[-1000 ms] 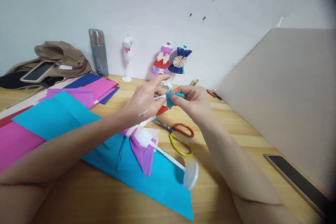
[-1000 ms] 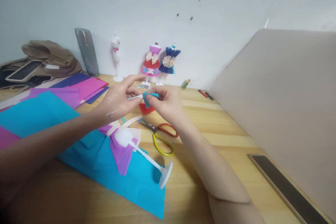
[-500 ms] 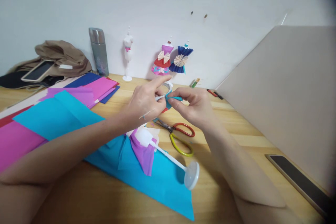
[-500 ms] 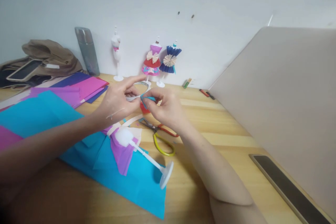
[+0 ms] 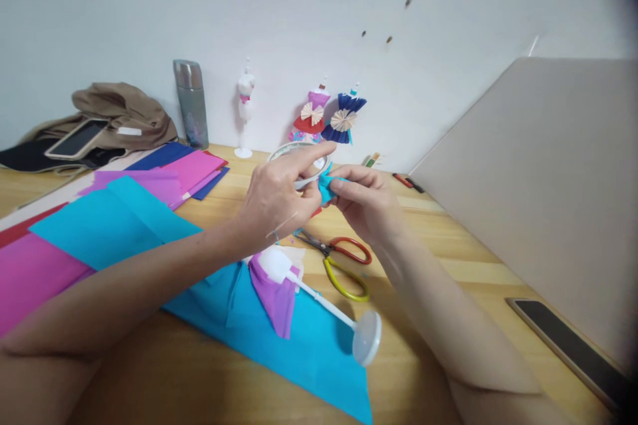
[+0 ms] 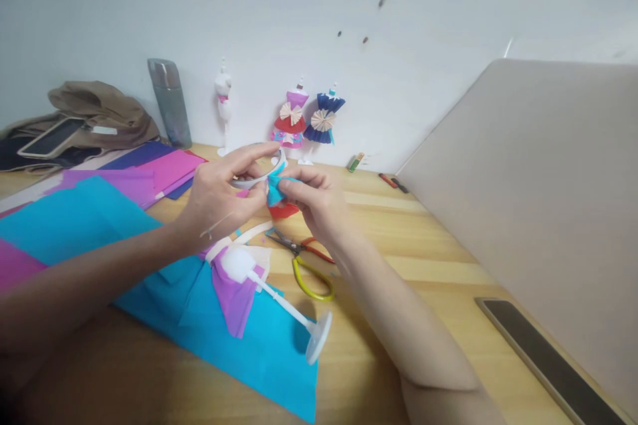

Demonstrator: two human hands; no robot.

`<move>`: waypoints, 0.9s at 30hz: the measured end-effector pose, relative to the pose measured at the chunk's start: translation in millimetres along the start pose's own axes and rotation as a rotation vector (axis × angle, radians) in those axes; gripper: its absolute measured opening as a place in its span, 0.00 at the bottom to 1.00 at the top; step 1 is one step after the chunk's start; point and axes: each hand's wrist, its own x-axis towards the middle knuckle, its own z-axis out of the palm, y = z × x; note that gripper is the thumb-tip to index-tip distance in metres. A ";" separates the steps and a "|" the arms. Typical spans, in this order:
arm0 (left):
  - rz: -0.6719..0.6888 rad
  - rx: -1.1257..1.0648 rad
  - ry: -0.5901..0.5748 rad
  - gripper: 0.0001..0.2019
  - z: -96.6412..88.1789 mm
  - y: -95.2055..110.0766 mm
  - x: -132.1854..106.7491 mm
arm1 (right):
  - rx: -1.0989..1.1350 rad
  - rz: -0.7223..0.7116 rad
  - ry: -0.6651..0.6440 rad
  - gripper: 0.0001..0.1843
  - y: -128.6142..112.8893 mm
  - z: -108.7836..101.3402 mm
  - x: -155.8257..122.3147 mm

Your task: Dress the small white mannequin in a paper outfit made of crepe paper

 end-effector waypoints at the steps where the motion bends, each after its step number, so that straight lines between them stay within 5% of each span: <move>1: -0.004 -0.003 -0.001 0.24 -0.1 0.2 0.0 | 0.013 0.014 -0.009 0.09 0.0 0.0 0.4; 11: -0.077 -0.075 -0.015 0.24 3.2 -3.6 1.3 | -0.154 -0.122 0.049 0.05 -1.9 -5.4 -0.2; 27: -0.296 -0.313 -0.106 0.25 0.9 3.6 6.5 | -0.131 -0.052 -0.011 0.11 -3.6 -5.8 2.2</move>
